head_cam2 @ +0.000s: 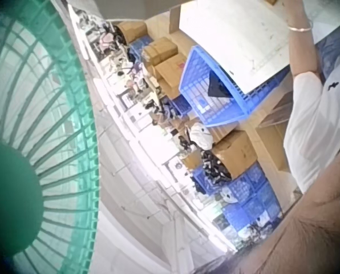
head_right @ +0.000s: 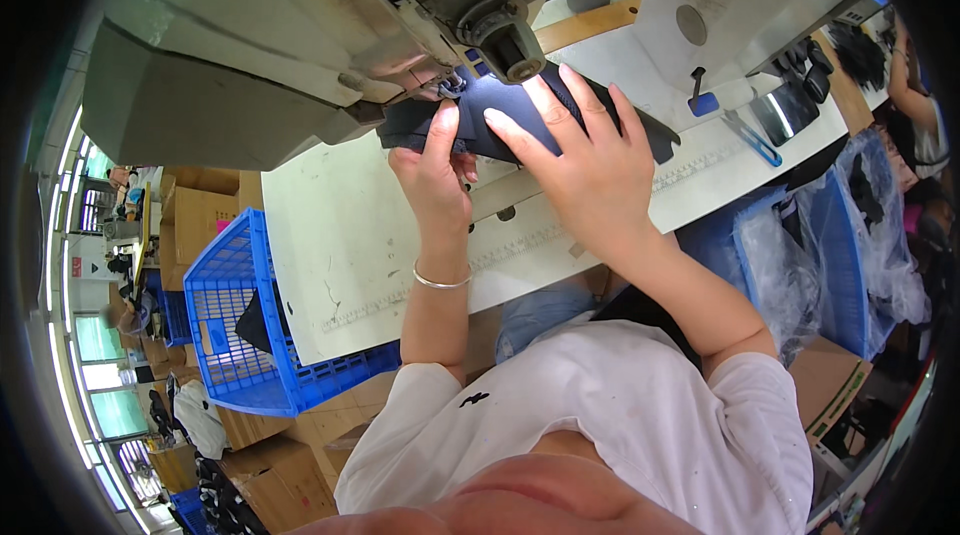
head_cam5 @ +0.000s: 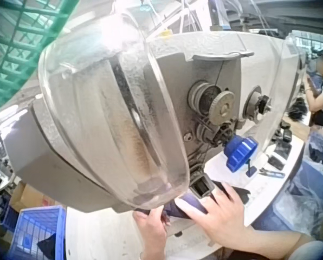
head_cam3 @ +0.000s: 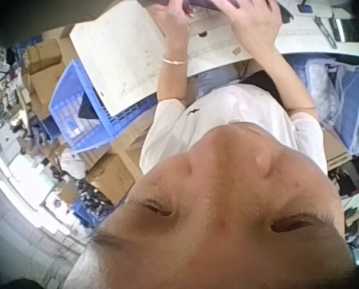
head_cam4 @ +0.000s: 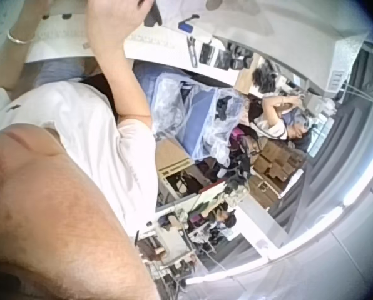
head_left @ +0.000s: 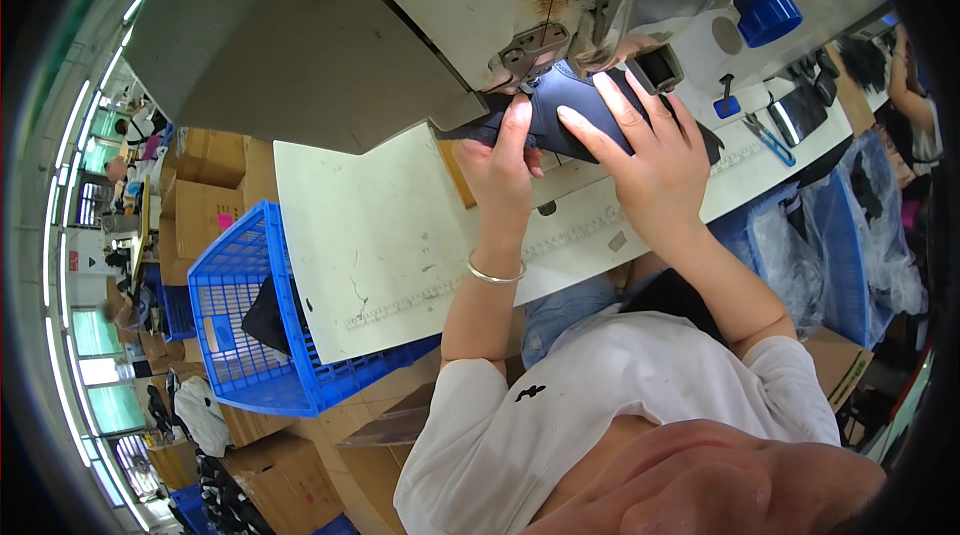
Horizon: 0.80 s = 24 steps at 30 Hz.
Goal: Stitching reinforcement or decorative panels onto a black shoe upper using an industrial sewing machine.
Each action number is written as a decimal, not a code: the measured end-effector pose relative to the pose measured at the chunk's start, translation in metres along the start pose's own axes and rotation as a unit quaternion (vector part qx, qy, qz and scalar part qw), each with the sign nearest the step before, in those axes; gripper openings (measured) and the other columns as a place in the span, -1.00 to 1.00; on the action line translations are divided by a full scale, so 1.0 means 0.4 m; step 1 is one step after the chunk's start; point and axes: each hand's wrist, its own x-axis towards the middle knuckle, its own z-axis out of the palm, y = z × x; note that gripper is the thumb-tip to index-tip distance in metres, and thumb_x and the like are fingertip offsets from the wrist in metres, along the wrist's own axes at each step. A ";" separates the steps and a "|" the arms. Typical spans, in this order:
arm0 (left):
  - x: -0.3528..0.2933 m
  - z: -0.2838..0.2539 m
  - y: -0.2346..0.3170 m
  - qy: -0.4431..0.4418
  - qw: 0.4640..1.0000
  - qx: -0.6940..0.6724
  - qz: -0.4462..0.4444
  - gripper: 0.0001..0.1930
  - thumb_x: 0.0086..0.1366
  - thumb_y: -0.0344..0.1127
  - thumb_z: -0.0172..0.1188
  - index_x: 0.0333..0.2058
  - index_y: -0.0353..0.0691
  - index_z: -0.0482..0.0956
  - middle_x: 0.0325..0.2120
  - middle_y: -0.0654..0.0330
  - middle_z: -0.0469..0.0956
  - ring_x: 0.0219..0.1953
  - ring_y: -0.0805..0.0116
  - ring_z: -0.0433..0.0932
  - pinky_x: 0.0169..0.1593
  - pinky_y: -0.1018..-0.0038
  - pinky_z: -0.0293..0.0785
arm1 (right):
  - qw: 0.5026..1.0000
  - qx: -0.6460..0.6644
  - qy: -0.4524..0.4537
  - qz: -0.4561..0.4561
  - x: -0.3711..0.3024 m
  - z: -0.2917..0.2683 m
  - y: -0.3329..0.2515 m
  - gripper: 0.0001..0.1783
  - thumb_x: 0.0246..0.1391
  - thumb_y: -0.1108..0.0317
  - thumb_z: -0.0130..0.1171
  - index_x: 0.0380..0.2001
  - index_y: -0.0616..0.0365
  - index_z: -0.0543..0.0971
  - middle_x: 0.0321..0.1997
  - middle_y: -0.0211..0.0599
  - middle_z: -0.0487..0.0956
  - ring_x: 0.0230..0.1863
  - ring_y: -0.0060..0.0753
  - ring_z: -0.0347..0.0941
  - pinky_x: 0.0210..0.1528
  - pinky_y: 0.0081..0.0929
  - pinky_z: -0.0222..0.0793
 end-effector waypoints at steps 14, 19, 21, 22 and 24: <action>-0.012 -0.018 -0.010 -0.042 0.998 0.040 -0.008 -0.75 0.24 -0.32 0.15 -0.61 -0.17 0.42 -0.75 0.46 0.30 -0.72 0.71 0.18 -0.64 0.68 0.04 | 0.996 0.041 0.039 -0.076 0.015 0.048 0.074 -0.57 -0.16 0.28 0.07 -0.15 -0.43 0.59 -0.18 -0.36 0.55 -0.03 -0.27 0.46 -0.06 -0.29 0.38; -0.019 -0.010 -0.017 -0.037 0.996 0.079 0.022 -0.74 0.25 -0.35 0.14 -0.63 -0.21 0.42 -0.72 0.47 0.30 -0.68 0.72 0.16 -0.61 0.66 0.00 | 0.992 0.055 0.044 -0.100 0.023 0.055 0.095 -0.56 -0.19 0.27 0.08 -0.15 -0.46 0.60 -0.27 -0.39 0.58 -0.06 -0.29 0.49 -0.06 -0.36 0.38; -0.015 0.000 -0.027 -0.010 0.995 0.073 0.070 -0.72 0.24 -0.36 0.13 -0.67 -0.16 0.40 -0.75 0.48 0.29 -0.72 0.73 0.13 -0.66 0.67 -0.06 | 0.992 0.056 0.042 -0.103 0.029 0.056 0.100 -0.56 -0.19 0.27 0.08 -0.15 -0.45 0.60 -0.29 -0.39 0.58 -0.07 -0.28 0.49 -0.06 -0.37 0.38; -0.013 0.003 -0.030 -0.009 0.995 0.070 0.071 -0.72 0.24 -0.36 0.13 -0.67 -0.16 0.40 -0.75 0.48 0.29 -0.72 0.73 0.13 -0.66 0.67 -0.06 | 0.992 0.073 0.024 -0.096 0.031 0.056 0.101 -0.56 -0.19 0.27 0.08 -0.15 -0.45 0.60 -0.30 -0.39 0.58 -0.07 -0.28 0.50 -0.05 -0.37 0.38; -0.012 0.007 -0.034 0.007 0.992 0.088 0.090 -0.69 0.25 -0.36 0.11 -0.70 -0.17 0.38 -0.76 0.49 0.26 -0.73 0.73 0.11 -0.65 0.66 -0.07 | 0.992 0.063 0.029 -0.103 0.036 0.056 0.103 -0.55 -0.20 0.28 0.09 -0.15 -0.45 0.60 -0.30 -0.39 0.58 -0.07 -0.27 0.50 -0.05 -0.36 0.39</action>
